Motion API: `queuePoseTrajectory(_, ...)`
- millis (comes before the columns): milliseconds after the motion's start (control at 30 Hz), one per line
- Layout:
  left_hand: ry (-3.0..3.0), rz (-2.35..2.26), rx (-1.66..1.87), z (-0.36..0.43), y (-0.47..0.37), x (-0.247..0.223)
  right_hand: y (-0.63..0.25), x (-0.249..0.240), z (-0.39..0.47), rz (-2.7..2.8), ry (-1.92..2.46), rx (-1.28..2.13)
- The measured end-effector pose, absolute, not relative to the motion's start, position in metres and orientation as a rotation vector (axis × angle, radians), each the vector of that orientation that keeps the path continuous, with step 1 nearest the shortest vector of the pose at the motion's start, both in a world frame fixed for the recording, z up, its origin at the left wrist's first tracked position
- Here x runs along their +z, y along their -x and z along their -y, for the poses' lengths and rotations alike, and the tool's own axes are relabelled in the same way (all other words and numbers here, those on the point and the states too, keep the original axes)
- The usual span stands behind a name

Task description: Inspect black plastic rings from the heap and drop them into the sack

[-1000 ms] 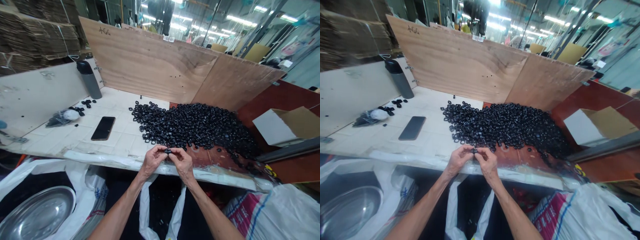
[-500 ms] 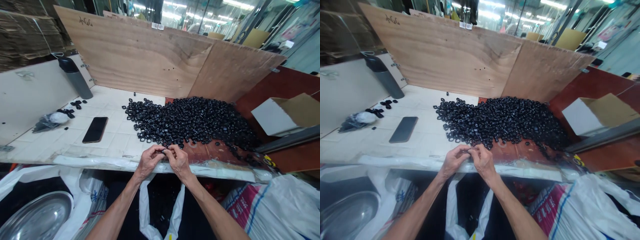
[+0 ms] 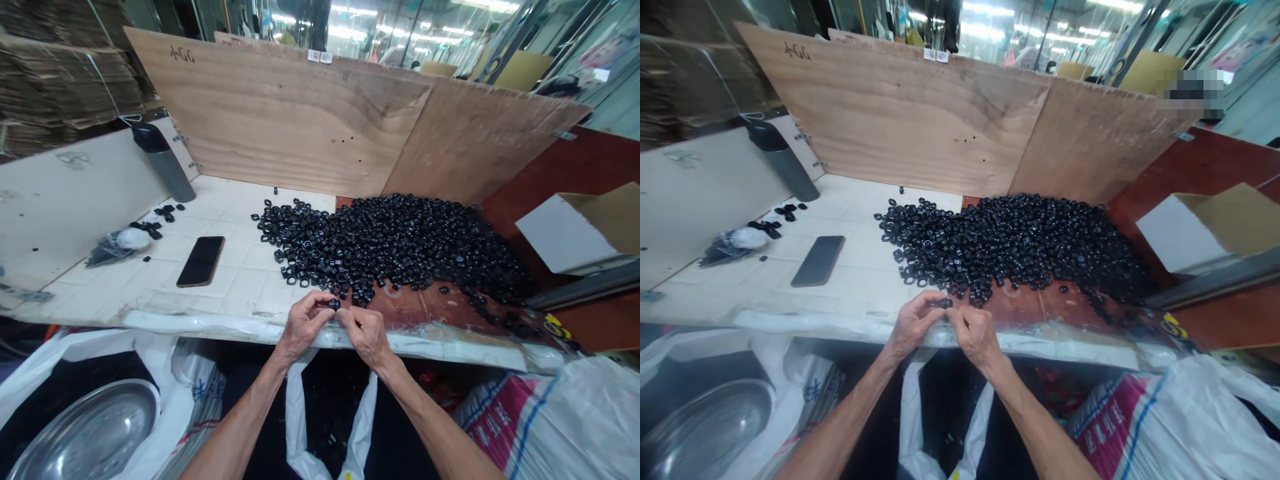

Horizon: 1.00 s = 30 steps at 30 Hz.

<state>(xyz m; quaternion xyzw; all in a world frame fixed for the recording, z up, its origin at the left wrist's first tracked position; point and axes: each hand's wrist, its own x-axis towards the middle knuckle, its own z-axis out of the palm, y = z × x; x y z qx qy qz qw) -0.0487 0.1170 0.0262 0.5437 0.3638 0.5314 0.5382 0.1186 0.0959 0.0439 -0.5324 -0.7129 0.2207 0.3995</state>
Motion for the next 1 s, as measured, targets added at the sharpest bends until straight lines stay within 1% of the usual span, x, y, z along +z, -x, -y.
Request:
queuePoseTrajectory(200,-1.293,-0.859,1.246,-0.117,0.049,0.027,-0.121,0.051,-0.097,1.758,1.323,0.652)
queuePoseTrajectory(367,-1.310,-0.846,1.223,-0.116,0.050,0.029,-0.120,0.045,-0.095,1.666,1.261,0.719)
queuePoseTrajectory(600,-1.319,-0.849,1.129,-0.084,0.046,0.032,-0.122,0.039,-0.061,1.624,1.273,0.852)
queuePoseTrajectory(700,-1.511,-0.897,1.134,-0.069,0.046,0.021,-0.119,0.038,-0.047,1.558,1.390,0.929)
queuePoseTrajectory(800,-1.813,-0.859,1.200,-0.061,0.047,0.008,-0.116,0.036,-0.039,1.373,1.548,1.129)
queuePoseTrajectory(867,-1.857,-0.849,1.195,-0.057,0.045,0.004,-0.115,0.035,-0.036,1.304,1.612,1.215)
queuePoseTrajectory(900,-1.797,-0.877,1.179,-0.056,0.044,0.004,-0.116,0.035,-0.036,1.309,1.617,1.193)
queuePoseTrajectory(1000,-1.442,-0.960,1.085,-0.054,0.038,0.009,-0.120,0.036,-0.035,1.442,1.512,0.974)
